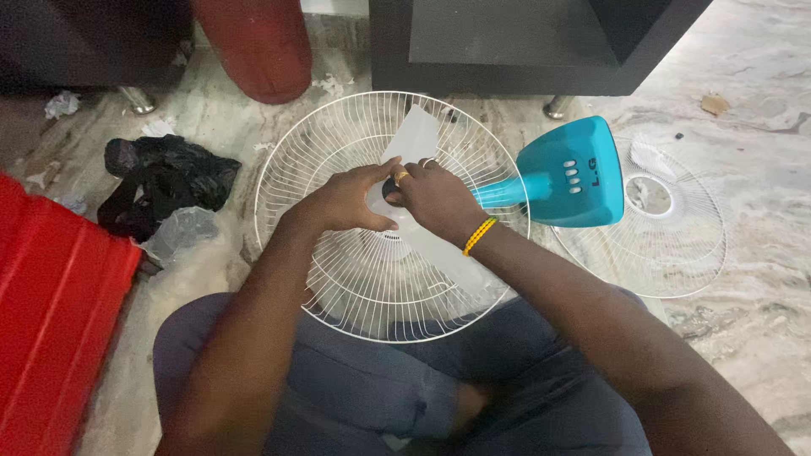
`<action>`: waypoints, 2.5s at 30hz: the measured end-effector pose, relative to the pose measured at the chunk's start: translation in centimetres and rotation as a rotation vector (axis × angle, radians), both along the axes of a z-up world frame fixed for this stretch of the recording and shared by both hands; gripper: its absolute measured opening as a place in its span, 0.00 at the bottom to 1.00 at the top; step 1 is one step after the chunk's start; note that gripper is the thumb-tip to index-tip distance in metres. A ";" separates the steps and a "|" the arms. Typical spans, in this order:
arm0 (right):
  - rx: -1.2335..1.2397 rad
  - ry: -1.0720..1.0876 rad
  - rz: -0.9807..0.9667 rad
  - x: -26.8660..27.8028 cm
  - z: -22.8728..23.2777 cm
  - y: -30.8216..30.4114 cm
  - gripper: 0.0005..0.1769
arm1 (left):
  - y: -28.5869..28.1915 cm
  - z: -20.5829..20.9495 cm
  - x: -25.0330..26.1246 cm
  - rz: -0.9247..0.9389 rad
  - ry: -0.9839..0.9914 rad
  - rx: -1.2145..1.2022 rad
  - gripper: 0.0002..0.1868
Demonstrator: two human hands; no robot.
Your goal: The person sits on the floor and disassembles a small electric fan. They remove the front grill, unscrew the central hub to detach the fan blades, and then remove the rear grill, leaving the components separated on the floor.
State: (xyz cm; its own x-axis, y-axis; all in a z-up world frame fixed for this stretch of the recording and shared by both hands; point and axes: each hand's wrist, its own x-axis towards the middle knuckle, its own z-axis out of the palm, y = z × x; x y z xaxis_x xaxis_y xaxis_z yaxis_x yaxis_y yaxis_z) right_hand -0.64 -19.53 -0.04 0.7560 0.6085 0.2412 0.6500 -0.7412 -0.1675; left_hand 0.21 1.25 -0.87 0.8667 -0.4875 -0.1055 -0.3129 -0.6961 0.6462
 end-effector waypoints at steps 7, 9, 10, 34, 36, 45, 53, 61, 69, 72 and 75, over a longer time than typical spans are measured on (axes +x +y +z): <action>-0.063 0.046 -0.049 0.0 1.5 0.1 0.32 | -0.2 0.6 -0.3 0.029 0.031 0.014 0.63; -0.087 0.014 -0.168 -0.4 1.0 1.0 0.37 | -0.5 0.6 -0.3 0.003 -0.065 -0.008 0.66; -0.100 -0.001 -0.229 -0.4 0.7 1.5 0.40 | -0.7 0.7 -0.2 -0.011 -0.112 -0.020 0.68; -0.233 -0.338 0.065 4.2 -1.4 1.1 0.35 | -0.4 0.8 -0.3 0.066 0.108 -0.024 0.70; -0.217 -0.345 0.130 4.3 -1.2 0.8 0.34 | -0.2 0.7 -0.4 0.061 0.085 -0.020 0.69; -0.281 -0.349 0.326 4.8 -0.1 0.3 0.31 | 0.2 -0.2 -0.4 -0.011 0.017 -0.094 0.64; -0.328 -0.290 0.340 3.9 1.8 -1.1 0.41 | -0.3 0.4 -0.3 0.064 0.070 -0.019 0.79; -0.467 -0.246 0.369 4.9 0.6 -0.6 0.32 | -0.5 0.8 -0.4 -0.050 -0.009 -0.051 0.79; -0.348 -0.344 0.220 3.0 -0.3 -0.2 0.30 | -0.4 0.9 -0.5 -0.013 0.046 -0.012 0.77; -0.323 -0.241 0.088 2.1 -0.5 0.1 0.31 | -0.4 0.6 -0.7 -0.026 0.020 -0.044 0.75; -0.279 -0.204 -0.087 1.1 -0.8 1.2 0.31 | -0.5 0.4 -0.5 0.010 0.029 -0.011 0.74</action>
